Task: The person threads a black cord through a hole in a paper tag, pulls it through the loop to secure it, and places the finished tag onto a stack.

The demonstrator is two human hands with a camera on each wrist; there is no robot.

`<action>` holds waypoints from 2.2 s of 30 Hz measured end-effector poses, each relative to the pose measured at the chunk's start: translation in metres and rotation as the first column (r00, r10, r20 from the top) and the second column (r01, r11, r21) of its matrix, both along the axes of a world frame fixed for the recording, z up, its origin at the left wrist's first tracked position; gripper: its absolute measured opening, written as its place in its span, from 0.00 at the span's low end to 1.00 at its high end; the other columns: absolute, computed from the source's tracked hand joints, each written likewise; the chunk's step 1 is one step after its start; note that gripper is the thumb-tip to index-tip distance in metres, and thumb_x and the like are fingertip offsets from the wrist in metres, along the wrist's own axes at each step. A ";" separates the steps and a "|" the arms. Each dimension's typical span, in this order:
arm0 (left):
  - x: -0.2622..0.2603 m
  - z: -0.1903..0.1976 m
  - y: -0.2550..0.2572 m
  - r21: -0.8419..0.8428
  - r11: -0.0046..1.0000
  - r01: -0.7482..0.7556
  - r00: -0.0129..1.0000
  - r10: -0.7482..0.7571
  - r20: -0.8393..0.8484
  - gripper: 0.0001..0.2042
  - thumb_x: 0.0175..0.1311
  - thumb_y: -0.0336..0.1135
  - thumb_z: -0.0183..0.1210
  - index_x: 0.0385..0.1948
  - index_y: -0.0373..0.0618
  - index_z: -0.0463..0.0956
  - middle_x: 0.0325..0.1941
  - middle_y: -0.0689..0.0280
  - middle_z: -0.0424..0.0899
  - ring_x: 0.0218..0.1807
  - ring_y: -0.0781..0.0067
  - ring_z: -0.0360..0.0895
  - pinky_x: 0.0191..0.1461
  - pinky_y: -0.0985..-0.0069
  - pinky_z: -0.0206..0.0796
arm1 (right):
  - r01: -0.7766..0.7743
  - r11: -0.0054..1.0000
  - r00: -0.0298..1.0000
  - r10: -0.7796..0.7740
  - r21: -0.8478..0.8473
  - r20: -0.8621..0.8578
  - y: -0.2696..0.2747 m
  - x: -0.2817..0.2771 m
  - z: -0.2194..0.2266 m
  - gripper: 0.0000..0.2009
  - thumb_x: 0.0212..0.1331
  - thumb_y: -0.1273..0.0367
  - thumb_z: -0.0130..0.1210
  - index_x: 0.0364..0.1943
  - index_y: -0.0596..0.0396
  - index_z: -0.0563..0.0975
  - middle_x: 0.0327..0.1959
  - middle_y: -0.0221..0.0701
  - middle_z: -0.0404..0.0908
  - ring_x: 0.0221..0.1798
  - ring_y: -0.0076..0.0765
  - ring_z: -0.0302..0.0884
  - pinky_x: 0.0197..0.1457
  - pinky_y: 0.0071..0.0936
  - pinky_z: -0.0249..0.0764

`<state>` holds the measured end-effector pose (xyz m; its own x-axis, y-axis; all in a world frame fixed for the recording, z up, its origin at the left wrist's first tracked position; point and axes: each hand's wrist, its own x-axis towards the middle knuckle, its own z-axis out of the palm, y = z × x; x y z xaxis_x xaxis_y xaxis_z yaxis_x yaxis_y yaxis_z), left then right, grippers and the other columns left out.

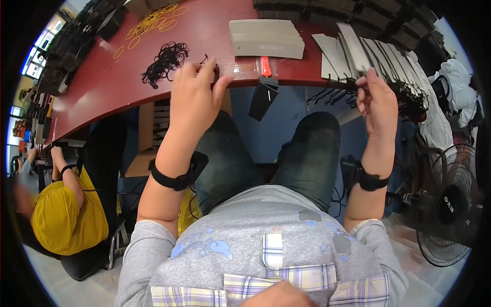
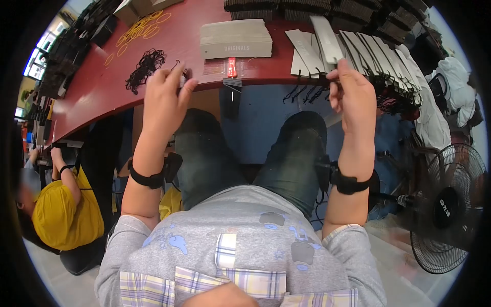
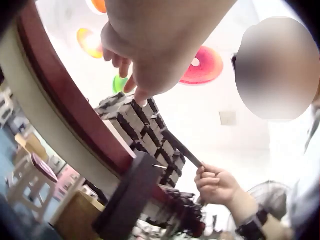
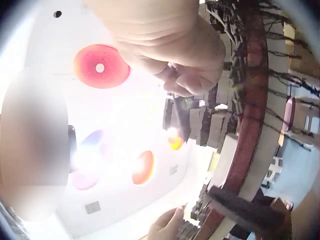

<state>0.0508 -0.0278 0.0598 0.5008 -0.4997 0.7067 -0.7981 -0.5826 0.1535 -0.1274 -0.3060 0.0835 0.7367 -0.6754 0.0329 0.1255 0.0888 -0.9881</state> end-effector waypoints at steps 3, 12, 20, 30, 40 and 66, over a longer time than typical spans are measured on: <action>0.002 -0.016 -0.001 0.090 0.996 0.000 1.000 -0.001 0.009 0.14 0.55 0.36 0.64 0.41 0.40 0.79 0.37 0.59 0.76 0.41 0.57 0.72 0.46 0.65 0.67 | 0.168 0.858 0.900 -0.335 -0.485 -0.280 -0.018 -0.001 0.000 0.15 0.60 0.59 0.59 0.26 0.58 0.80 0.15 0.23 0.71 0.18 0.17 0.66 0.22 0.16 0.59; -0.018 -0.017 0.010 -0.355 0.927 0.122 0.937 -0.226 -0.266 0.04 0.57 0.25 0.62 0.32 0.40 0.82 0.31 0.63 0.78 0.32 0.71 0.78 0.35 0.74 0.71 | 0.314 -0.038 0.885 -0.350 -0.949 0.307 0.025 0.051 -0.008 0.11 0.45 0.63 0.64 0.35 0.42 0.82 0.47 0.29 0.75 0.53 0.44 0.67 0.56 0.43 0.59; -0.038 -0.020 0.027 -0.633 0.756 -0.168 0.128 -0.620 -0.774 0.10 0.68 0.33 0.55 0.41 0.36 0.78 0.38 0.56 0.84 0.41 0.68 0.83 0.45 0.75 0.76 | 0.203 -0.170 0.948 -0.213 -0.964 0.236 0.056 0.106 -0.034 0.15 0.44 0.64 0.66 0.41 0.38 0.84 0.54 0.28 0.76 0.57 0.42 0.64 0.60 0.42 0.55; -0.034 -0.034 0.030 -0.683 0.696 -0.222 -0.027 -0.704 -0.709 0.09 0.63 0.25 0.58 0.44 0.36 0.78 0.43 0.55 0.83 0.36 0.71 0.82 0.43 0.77 0.77 | 0.310 -0.036 0.947 -0.081 -0.950 0.312 0.051 0.093 -0.029 0.05 0.47 0.73 0.62 0.30 0.51 0.80 0.36 0.25 0.80 0.43 0.35 0.74 0.47 0.31 0.67; -0.042 -0.013 0.035 -0.732 0.679 0.058 -0.071 -0.729 -0.681 0.26 0.56 0.15 0.53 0.61 0.37 0.67 0.66 0.56 0.68 0.25 0.83 0.74 0.32 0.85 0.72 | -0.388 0.829 0.922 0.348 -0.403 -0.171 0.089 0.027 -0.093 0.06 0.56 0.77 0.57 0.34 0.61 0.71 0.28 0.35 0.78 0.30 0.27 0.78 0.36 0.24 0.74; -0.063 0.008 0.013 -0.005 0.760 0.650 0.562 -0.485 -0.670 0.32 0.44 0.12 0.53 0.58 0.44 0.70 0.60 0.56 0.74 0.55 0.51 0.76 0.42 0.69 0.73 | -0.463 0.703 0.886 0.388 -0.540 -0.254 0.090 0.032 -0.098 0.06 0.57 0.74 0.53 0.34 0.60 0.70 0.29 0.49 0.78 0.37 0.62 0.75 0.36 0.43 0.70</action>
<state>-0.0119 -0.0149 0.0682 0.3175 -0.9287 0.1917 -0.7489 -0.1216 0.6514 -0.0959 -0.2165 -0.0144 0.9642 -0.1693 0.2042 0.1010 -0.4778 -0.8726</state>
